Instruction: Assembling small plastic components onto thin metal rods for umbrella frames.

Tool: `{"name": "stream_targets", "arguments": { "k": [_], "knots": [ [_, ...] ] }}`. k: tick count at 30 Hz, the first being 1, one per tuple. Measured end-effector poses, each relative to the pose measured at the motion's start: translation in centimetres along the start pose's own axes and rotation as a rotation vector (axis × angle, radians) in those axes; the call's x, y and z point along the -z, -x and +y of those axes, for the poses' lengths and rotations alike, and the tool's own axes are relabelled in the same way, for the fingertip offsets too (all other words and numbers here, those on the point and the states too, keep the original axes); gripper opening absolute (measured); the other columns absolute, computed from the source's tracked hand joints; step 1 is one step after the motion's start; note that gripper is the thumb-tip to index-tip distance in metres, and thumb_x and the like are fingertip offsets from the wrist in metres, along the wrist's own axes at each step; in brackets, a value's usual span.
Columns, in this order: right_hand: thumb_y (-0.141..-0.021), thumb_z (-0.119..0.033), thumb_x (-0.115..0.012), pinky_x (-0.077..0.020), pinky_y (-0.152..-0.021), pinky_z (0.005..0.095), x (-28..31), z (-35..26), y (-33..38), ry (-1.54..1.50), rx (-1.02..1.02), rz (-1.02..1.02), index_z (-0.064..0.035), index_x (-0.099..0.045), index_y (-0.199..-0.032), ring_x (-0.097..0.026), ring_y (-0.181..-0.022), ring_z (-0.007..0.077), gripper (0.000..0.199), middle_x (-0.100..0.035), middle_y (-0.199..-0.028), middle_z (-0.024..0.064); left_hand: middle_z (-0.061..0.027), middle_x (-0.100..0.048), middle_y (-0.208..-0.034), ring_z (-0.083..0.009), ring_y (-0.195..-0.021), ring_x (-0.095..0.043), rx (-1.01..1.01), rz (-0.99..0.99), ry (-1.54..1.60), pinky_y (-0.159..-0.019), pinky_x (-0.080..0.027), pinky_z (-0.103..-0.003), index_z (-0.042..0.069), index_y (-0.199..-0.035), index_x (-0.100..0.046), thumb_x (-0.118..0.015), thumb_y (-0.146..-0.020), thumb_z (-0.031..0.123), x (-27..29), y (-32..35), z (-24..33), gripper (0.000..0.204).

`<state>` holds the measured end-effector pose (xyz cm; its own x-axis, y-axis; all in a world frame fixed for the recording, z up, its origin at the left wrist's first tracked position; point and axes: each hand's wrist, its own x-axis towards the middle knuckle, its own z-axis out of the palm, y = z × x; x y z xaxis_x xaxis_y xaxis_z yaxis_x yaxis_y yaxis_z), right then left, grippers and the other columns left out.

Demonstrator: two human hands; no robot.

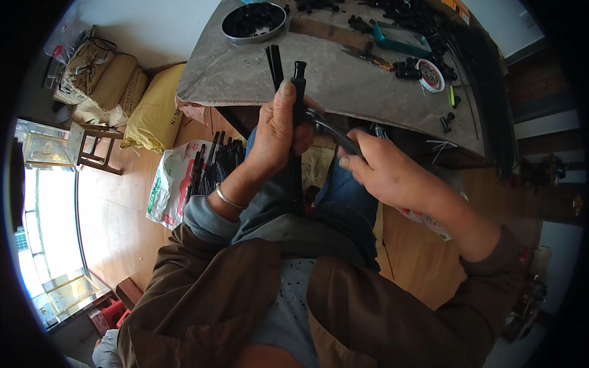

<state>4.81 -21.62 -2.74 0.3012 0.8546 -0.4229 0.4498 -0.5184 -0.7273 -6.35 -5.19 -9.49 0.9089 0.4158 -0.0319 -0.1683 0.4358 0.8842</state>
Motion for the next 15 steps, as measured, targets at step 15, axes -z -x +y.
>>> {"name": "stream_targets", "arguments": {
  "k": [15],
  "knots": [
    [-0.09, -0.033, -0.061, -0.049, -0.069, 0.047, 4.3, 9.6, -8.3, 1.058, 0.407, 0.971, -0.0058, -0.052, -0.112, -0.063, -0.081, 0.0369, 0.036, -0.062, -0.099, 0.0144, 0.0055, -0.052, -0.061, -0.0037, -0.052, -0.046, -0.675, 0.048, -0.293, -0.048, -0.038, -0.02, 0.006, -0.083, -0.063, -0.071, -0.086, 0.021, -3.3, -2.7, 5.9, 0.017]
  ]
}}
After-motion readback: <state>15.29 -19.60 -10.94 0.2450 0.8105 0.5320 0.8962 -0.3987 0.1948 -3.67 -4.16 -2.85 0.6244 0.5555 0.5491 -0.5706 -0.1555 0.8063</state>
